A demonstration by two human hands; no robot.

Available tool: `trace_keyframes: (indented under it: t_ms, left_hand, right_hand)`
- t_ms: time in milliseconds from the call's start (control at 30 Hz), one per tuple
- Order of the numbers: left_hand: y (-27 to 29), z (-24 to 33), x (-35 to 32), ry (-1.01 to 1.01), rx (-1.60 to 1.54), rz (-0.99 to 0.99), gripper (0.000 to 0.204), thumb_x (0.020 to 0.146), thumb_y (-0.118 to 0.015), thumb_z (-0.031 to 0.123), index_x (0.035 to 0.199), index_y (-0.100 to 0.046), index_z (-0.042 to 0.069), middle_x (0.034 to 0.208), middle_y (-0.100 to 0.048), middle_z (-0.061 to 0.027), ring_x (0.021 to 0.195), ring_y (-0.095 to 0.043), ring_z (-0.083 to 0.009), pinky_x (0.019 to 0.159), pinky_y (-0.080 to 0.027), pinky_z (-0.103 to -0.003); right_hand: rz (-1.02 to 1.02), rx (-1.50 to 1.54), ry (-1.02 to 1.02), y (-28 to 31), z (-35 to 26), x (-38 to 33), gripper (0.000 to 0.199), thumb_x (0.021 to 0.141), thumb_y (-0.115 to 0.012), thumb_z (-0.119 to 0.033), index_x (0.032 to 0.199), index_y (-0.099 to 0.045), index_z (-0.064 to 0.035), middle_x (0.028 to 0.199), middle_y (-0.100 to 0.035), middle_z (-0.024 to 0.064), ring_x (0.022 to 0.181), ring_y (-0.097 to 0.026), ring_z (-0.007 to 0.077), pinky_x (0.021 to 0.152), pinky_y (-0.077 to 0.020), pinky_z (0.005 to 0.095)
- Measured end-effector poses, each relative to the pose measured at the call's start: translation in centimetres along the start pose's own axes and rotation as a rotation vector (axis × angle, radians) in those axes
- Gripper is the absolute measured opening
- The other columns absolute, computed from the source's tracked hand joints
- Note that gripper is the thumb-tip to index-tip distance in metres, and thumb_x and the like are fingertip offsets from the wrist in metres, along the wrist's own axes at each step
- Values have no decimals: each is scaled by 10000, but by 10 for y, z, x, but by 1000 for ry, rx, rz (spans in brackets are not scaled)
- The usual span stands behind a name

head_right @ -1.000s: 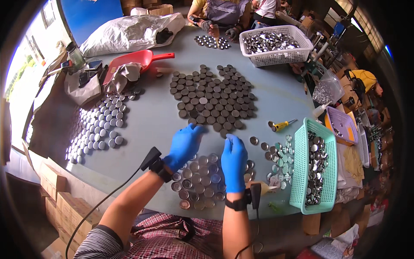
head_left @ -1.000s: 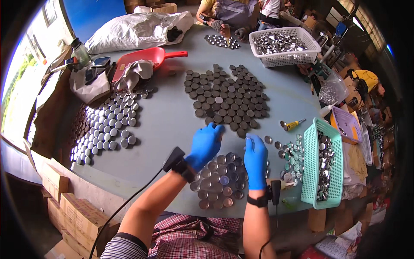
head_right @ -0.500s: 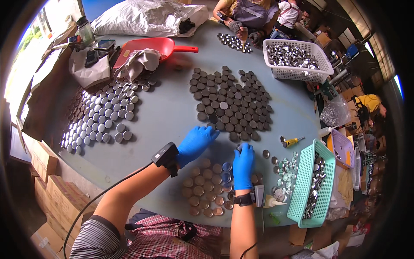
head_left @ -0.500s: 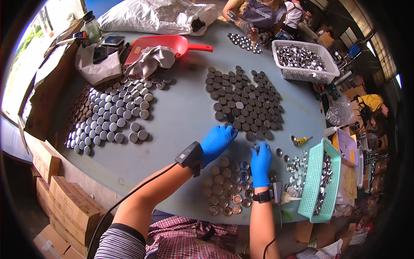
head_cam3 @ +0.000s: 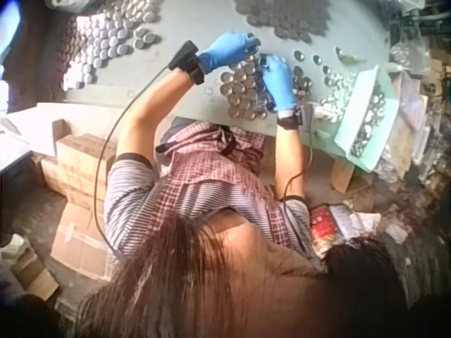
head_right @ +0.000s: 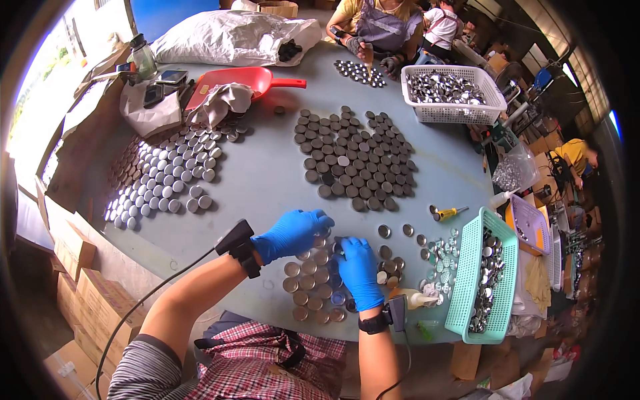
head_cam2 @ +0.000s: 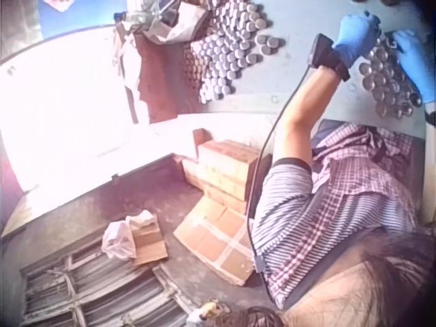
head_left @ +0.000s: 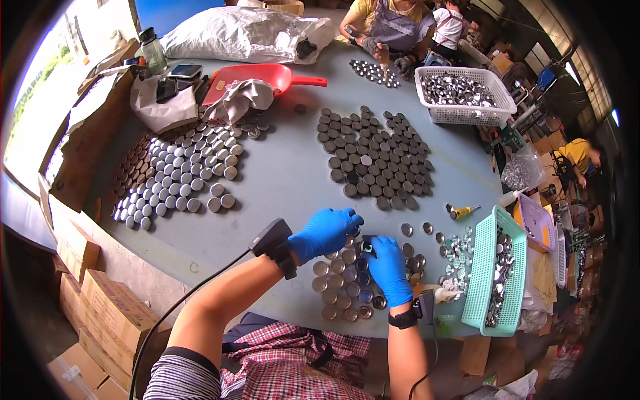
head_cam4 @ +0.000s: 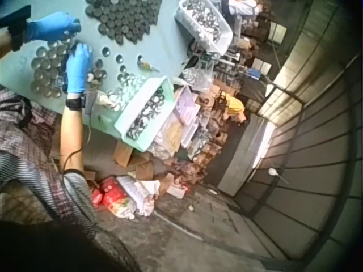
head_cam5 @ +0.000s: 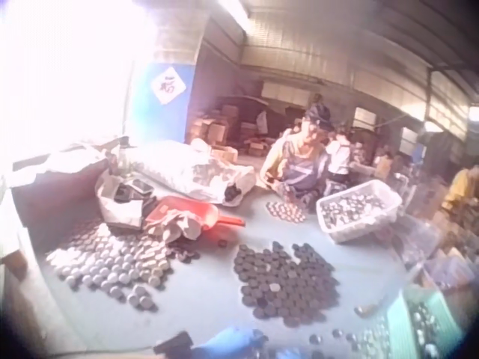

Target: Applying glue or sealant into small metal caps and placing circular discs inside them.

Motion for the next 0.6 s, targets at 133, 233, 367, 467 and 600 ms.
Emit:
trace_keyframes:
  t_ms: [133,233,367,467,600]
  left_hand:
    - [-25,-5,-7,-102,259,-169,199,805,-669,189,1004,-665,169,921,-627,-69,846,-656,-307,725,-509,-438]
    - [-25,-15,-6,-163,299,-102,145,800,-672,191,941,-657,163,904,-625,-70,827,-650,-302,732,-504,-424]
    - [-13,-26,-3,-82,362,-117,90,817,-654,179,891,-639,130,899,-617,-82,857,-643,-306,756,-501,-417]
    - [6,-48,-11,7,359,8,76,829,-637,158,884,-644,106,917,-605,-85,865,-626,-307,751,-498,-418]
    - [65,-81,-46,100,419,298,147,846,-610,126,972,-673,86,928,-577,-80,843,-584,-302,741,-494,-420]
  right_hand:
    - [-24,-80,56,-9,-5,3,270,736,-687,-82,1005,-666,-72,967,-654,106,932,-582,323,825,-486,430]
    - [20,-185,78,-10,-4,7,227,748,-675,-79,973,-660,-61,939,-656,98,922,-585,322,825,-486,436]
    - [-40,-261,-26,-15,0,21,183,786,-688,-102,945,-618,-42,964,-628,151,919,-596,338,813,-494,446]
    - [-43,-134,-189,-18,1,34,198,819,-699,-124,959,-589,-37,990,-601,184,897,-611,377,784,-506,471]
    - [127,180,-132,-39,-59,73,183,859,-673,-120,974,-553,-45,993,-573,174,843,-620,409,705,-520,473]
Point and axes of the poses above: each hand's wrist, its own x-axis towards the middle knuckle, its own y-axis out of the back of the hand, z = x × y, the point moved 8 cm from there along x, towards the middle knuckle
